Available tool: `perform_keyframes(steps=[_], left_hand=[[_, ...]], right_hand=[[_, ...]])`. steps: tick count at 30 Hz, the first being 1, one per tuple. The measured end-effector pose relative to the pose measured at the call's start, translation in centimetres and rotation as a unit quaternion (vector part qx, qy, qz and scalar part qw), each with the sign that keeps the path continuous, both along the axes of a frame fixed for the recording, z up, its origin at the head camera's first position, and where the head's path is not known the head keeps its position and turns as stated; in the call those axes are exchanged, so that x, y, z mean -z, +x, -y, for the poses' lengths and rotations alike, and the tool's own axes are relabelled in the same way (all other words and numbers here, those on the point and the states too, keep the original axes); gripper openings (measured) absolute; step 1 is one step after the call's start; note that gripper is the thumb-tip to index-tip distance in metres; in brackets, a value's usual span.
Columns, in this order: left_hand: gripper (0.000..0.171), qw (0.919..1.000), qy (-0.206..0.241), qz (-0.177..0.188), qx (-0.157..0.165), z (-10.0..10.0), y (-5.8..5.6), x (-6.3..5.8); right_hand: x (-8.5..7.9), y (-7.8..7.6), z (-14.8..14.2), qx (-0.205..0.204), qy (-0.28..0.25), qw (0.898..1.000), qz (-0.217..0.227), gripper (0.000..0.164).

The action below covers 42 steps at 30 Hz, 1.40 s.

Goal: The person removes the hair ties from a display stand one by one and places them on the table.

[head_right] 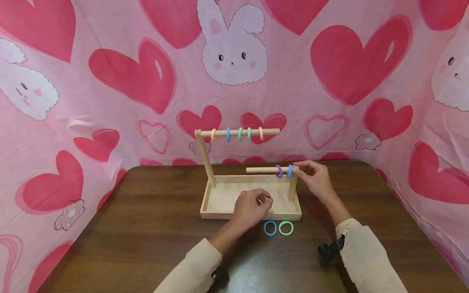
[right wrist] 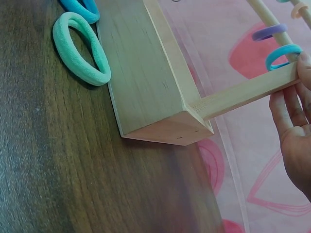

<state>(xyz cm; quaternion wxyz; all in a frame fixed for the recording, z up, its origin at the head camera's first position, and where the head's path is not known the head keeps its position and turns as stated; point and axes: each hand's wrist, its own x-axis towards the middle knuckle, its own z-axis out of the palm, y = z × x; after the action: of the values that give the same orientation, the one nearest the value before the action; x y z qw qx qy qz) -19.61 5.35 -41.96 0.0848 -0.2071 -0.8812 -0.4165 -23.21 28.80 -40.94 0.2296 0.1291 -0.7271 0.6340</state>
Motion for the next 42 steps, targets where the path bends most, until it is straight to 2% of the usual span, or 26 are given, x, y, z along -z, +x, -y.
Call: perform_keyframes(steps=[9, 15, 17, 25, 34, 42], left_hand=[[0.008, 0.9941, 0.053, -0.089, -0.032, -1.6, -0.7, 0.9], [0.008, 0.9781, 0.089, -0.178, -0.059, -2.7, -1.5, 0.9], [0.009, 0.9743, 0.092, -0.194, -0.067, -3.0, -1.7, 0.8], [0.013, 0.971, 0.083, -0.209, -0.081, -4.1, -2.7, 0.7], [0.018, 0.975, 0.078, -0.193, -0.079, -4.9, -3.1, 0.8], [0.018, 0.9778, 0.088, -0.177, -0.07, -5.4, -3.1, 0.7]], right_hand=[[-0.1, 0.1, 0.0, 0.014, 0.023, 1.0, 0.011, 0.021], [-0.2, 0.2, 0.0, 0.009, 0.019, 1.0, 0.006, 0.02], [-0.2, 0.2, 0.0, 0.008, 0.017, 1.0, 0.007, 0.021], [-0.2, 0.1, 0.0, -0.002, 0.007, 1.0, 0.002, 0.025], [-0.3, -0.1, 0.0, -0.004, 0.005, 1.0, 0.001, 0.021], [-0.3, 0.1, 0.0, -0.007, 0.003, 1.0, 0.009, 0.027]])
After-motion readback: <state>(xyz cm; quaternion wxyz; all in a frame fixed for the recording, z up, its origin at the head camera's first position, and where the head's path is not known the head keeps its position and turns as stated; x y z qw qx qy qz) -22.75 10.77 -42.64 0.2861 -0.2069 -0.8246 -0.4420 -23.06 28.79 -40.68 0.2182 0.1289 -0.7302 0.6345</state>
